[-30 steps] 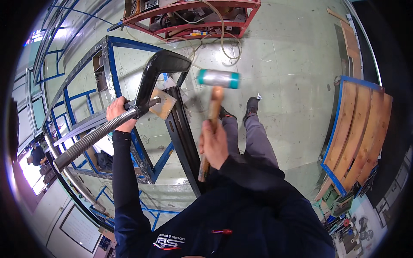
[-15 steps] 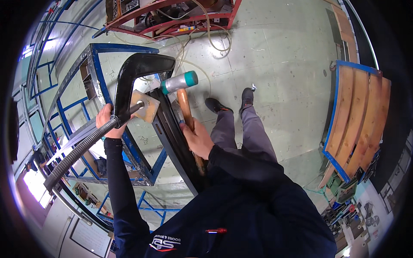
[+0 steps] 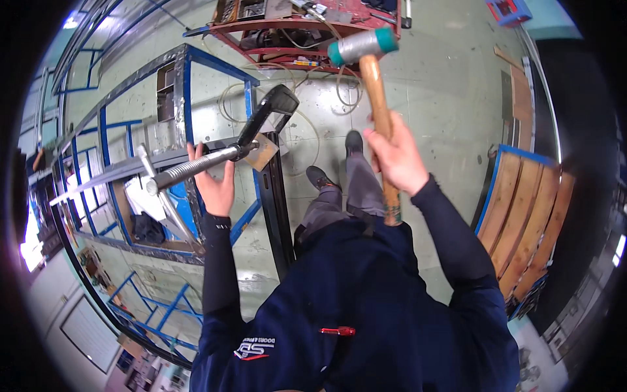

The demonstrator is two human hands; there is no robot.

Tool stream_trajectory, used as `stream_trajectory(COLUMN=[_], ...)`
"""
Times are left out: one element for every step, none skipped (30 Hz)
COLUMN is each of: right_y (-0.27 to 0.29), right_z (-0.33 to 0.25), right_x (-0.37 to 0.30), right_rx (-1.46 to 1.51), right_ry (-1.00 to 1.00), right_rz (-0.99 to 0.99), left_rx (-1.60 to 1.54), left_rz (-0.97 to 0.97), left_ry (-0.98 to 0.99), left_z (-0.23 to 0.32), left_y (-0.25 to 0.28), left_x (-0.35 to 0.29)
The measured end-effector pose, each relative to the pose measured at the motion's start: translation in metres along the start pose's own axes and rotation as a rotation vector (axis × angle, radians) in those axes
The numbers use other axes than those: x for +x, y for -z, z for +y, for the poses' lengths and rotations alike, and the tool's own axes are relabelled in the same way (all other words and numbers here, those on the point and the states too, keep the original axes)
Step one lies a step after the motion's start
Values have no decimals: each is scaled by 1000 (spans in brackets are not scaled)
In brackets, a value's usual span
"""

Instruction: The person assembles a window frame by picking up long metal profiles and placing them onto a blue metal jig. They use a cloth to wipe the profiles and then use a C-clamp and a hammer to secure a metal bracket onto the frame. The person handles the frame components and tools with both hands throughout the process.

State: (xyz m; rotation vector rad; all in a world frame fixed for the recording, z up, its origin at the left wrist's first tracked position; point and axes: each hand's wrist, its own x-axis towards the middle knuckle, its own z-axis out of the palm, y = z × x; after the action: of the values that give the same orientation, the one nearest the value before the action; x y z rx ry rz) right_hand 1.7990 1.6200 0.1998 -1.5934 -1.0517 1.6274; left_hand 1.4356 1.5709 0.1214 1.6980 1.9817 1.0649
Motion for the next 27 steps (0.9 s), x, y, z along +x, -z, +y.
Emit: stream_trajectory(right_y=[7, 13, 21, 25, 25, 22, 18, 13, 4, -6, -16, -27, -39, -51, -63, -76, -88, -99, -107, -113, -119, -124, -130, -137, -143, -147, -150], right_z=[-14, -28, -41, -51, -59, -63, -68, -75, -84, -94, -104, -112, -122, -131, -138, -141, -147, -153, -155, -155, -151, -144, -142, -151, -160, -164, -162], right_x=[9, 20, 31, 47, 65, 86, 109, 130, 152, 173, 191, 203, 214, 222, 229, 229, 227, 227, 228, 225, 222, 221, 221, 216, 210, 206, 214], right_rx=[34, 65, -39, -145, -144, -175, -209, -239, -283, -336, -380, -396, -405, -422, -443, -480, -542, -596, -667, -651, -635, -618, -615, -662, -721, -775, -853], right_ry=[7, 9, 1, -3, -35, -73, -113, -154, -198, -241, -297, -345, -395, -437, -523, -552, -599, -644, -652, -664, -706, -747, -762, -802, -736, -668, -586], right_rz=[-13, -23, -74, -142, -214, -286, -358, -430, -528, -627, -716, -801, -873, -947, -1009, -1034, -1068, -1105, -1182, -1241, -1263, -1282, -1324, -1283, -1255, -1220, -1281], left_rx=[17, -40, -126, -206, -213, -223, -174, -56, -67, -80, 29, 144, 342, 531, 409, 480, 561, 651, 721, 788, 760, 748, 711, 664, 661, 654, 705], left_rz=[18, 109, 150, 207, 222, 246, 297, 283, 329, 381, 413, 405, 313, 220, 237, 305, 303, 296, 308, 309, 337, 325, 308, 296, 336, 370, 309], left_ry=[122, 148, 263, 381, 466, 554, 523, 548, 586, 625, 724, 774, 774, 773, 877, 870, 881, 889, 908, 927, 922, 955, 1015, 1078, 1046, 1008, 1063], left_z=[15, 21, 27, 35, 45, 58, 79, 93, 102, 111, 121, 125, 129, 131, 120, 114, 109, 107, 104, 102, 97, 98, 100, 102, 103, 102, 98], left_y=[4, 3, -1, -8, -16, -26, -36, -41, -52, -67, -79, -87, -86, -85, -90, -95, -97, -97, -101, -105, -109, -110, -108, -107, -108, -109, -109], left_x=[-15, -31, -51, -71, -86, -98, -97, -102, -109, -113, -109, -103, -95, -91, -95, -93, -86, -76, -71, -70, -75, -73, -71, -70, -71, -72, -73])
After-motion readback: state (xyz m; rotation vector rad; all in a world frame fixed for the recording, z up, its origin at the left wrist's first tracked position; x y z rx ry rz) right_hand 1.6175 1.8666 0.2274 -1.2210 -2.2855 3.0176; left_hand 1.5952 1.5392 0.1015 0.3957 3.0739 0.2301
